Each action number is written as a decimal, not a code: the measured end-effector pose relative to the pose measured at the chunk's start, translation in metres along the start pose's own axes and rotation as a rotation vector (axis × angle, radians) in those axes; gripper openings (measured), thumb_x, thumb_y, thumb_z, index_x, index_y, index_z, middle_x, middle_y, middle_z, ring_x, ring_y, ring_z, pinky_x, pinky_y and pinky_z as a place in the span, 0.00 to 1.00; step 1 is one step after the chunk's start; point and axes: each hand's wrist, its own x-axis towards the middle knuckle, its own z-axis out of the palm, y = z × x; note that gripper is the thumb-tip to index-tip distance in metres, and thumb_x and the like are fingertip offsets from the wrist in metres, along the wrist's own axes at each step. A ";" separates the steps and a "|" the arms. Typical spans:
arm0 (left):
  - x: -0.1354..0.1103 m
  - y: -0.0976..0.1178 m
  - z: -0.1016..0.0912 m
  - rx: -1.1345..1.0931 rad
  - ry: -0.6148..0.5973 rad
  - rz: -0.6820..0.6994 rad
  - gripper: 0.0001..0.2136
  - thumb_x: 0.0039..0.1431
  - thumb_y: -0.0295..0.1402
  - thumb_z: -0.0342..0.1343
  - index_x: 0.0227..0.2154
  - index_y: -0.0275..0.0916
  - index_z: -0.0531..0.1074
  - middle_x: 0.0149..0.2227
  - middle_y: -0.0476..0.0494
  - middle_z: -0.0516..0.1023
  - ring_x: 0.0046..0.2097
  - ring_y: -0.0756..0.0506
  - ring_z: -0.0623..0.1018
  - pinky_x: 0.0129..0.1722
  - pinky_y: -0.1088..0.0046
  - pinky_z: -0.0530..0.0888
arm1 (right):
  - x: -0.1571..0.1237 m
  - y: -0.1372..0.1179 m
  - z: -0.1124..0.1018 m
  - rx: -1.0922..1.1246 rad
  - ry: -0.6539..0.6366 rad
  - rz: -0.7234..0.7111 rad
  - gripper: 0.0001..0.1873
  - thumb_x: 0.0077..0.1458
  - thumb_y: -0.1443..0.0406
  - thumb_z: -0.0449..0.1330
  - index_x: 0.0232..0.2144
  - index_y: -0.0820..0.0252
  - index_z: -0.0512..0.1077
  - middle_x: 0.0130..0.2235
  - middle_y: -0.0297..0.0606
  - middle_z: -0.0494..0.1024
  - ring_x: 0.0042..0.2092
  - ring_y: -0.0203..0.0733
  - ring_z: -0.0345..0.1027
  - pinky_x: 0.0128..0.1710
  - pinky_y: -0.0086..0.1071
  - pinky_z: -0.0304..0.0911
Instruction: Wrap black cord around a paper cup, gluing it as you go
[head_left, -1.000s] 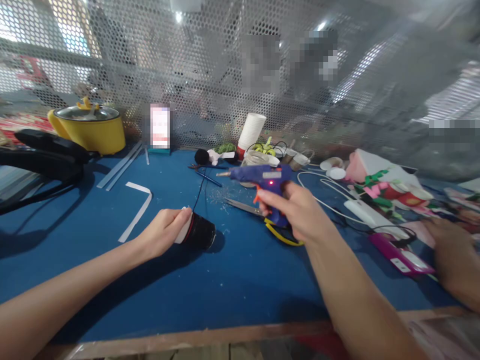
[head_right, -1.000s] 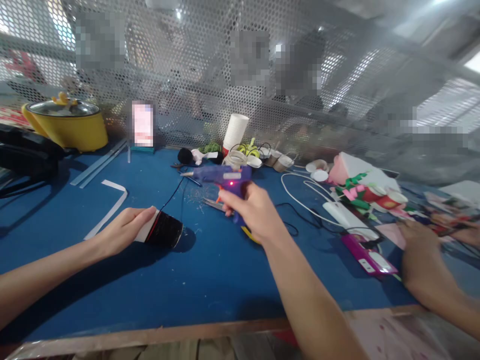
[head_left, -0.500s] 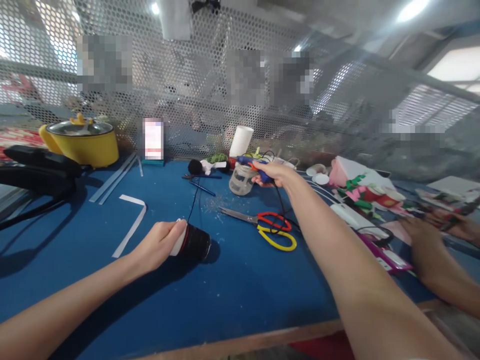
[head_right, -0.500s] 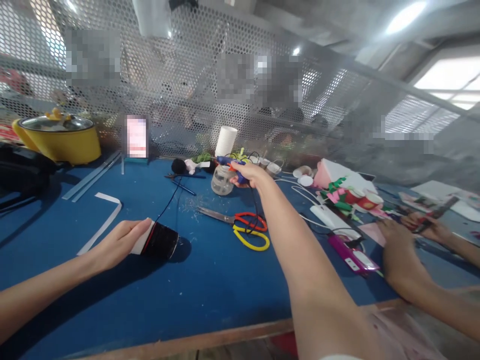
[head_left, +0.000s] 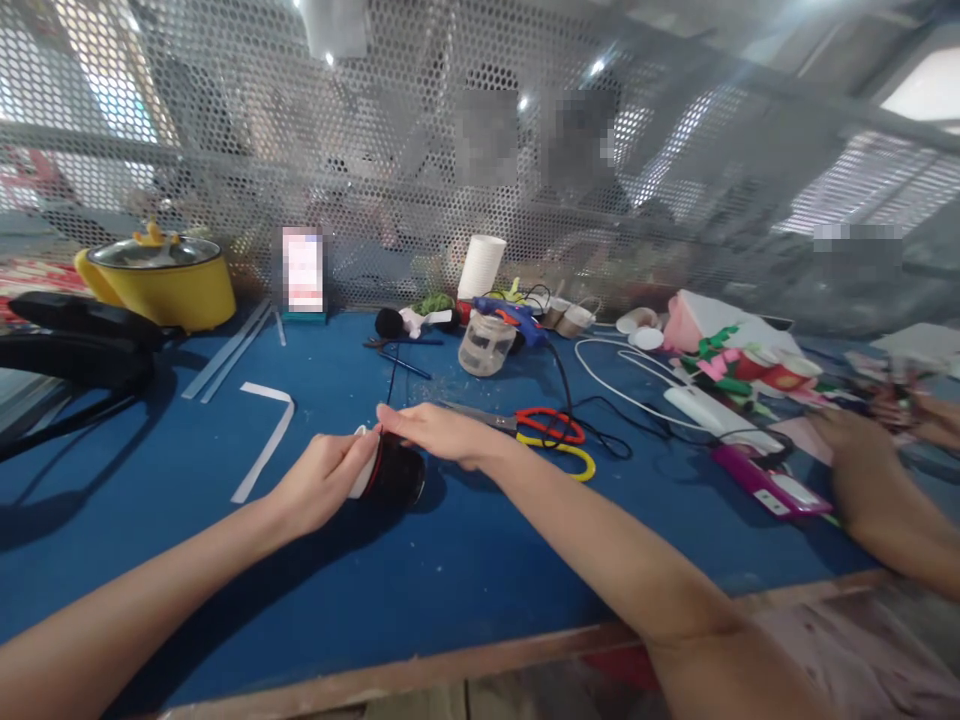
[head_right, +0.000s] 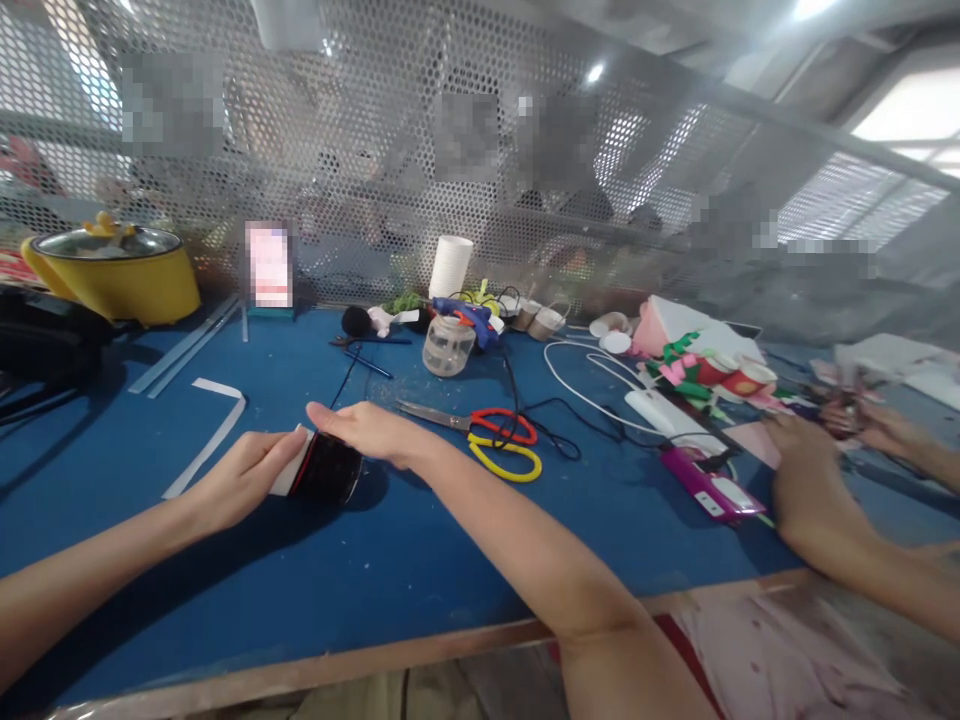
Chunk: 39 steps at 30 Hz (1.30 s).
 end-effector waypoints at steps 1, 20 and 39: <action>0.000 0.000 0.000 0.007 -0.008 0.002 0.17 0.54 0.41 0.38 0.14 0.38 0.53 0.17 0.53 0.52 0.21 0.52 0.54 0.21 0.77 0.53 | 0.003 0.003 0.007 0.042 0.000 0.016 0.20 0.47 0.52 0.54 0.17 0.62 0.70 0.19 0.35 0.73 0.24 0.33 0.65 0.25 0.27 0.61; 0.011 -0.001 0.001 -0.645 -0.102 -0.383 0.07 0.47 0.34 0.48 0.25 0.35 0.64 0.19 0.53 0.64 0.21 0.53 0.64 0.21 0.78 0.61 | -0.009 -0.011 -0.010 0.220 0.281 -0.178 0.11 0.50 0.61 0.54 0.21 0.61 0.63 0.22 0.31 0.70 0.23 0.29 0.60 0.24 0.25 0.58; -0.002 0.011 0.015 -0.544 -0.197 -0.327 0.10 0.48 0.38 0.48 0.23 0.36 0.63 0.18 0.56 0.59 0.20 0.54 0.60 0.19 0.79 0.57 | -0.008 -0.012 -0.008 0.278 0.246 -0.144 0.13 0.49 0.58 0.54 0.20 0.61 0.62 0.19 0.29 0.68 0.17 0.28 0.62 0.16 0.23 0.59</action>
